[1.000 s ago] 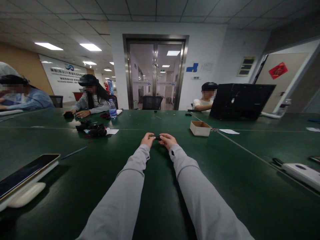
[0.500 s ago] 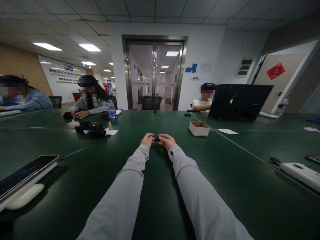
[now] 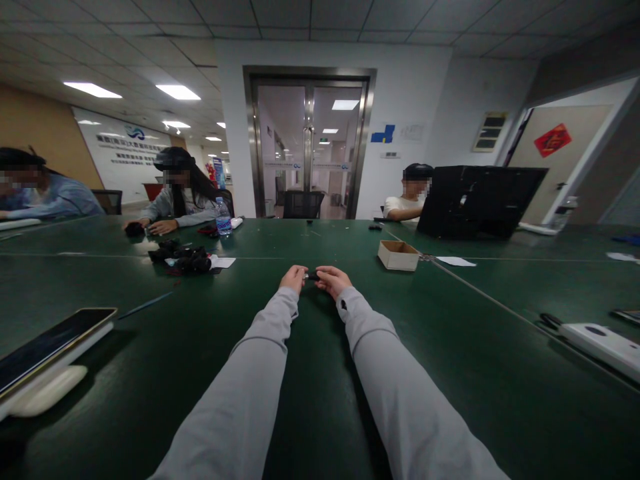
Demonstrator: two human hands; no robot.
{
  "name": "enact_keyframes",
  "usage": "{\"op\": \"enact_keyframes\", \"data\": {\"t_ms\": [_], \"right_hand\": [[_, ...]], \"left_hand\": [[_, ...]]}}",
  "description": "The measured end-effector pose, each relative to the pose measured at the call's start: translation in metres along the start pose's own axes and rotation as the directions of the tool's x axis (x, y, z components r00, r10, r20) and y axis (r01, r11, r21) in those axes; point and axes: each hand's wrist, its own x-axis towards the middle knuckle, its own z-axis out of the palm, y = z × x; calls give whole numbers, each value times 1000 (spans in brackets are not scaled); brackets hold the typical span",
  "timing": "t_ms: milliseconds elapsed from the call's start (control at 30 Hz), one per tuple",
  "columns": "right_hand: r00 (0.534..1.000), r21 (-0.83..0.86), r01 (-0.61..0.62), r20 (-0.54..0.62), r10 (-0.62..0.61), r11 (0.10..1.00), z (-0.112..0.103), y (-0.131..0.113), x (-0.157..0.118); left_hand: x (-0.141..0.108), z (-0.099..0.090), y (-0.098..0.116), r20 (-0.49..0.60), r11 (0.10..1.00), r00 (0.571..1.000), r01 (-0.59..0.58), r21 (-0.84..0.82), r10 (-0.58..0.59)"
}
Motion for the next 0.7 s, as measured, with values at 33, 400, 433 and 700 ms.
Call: {"op": "enact_keyframes", "data": {"t_ms": [33, 400, 433, 700], "right_hand": [[1000, -1, 1, 0, -1, 1000, 0, 0, 0], [999, -3, -22, 30, 22, 1000, 1, -2, -2], [999, 0, -27, 31, 27, 1000, 1, -2, -2], [999, -5, -36, 28, 36, 999, 2, -3, -3]], "left_hand": [[0, 0, 0, 4, 1000, 1000, -17, 5, 17], [-2, -2, 1, 69, 996, 997, -38, -81, 44], [-2, -1, 0, 72, 996, 996, -45, -81, 51], [0, 0, -1, 68, 996, 997, -42, -78, 47]]}}
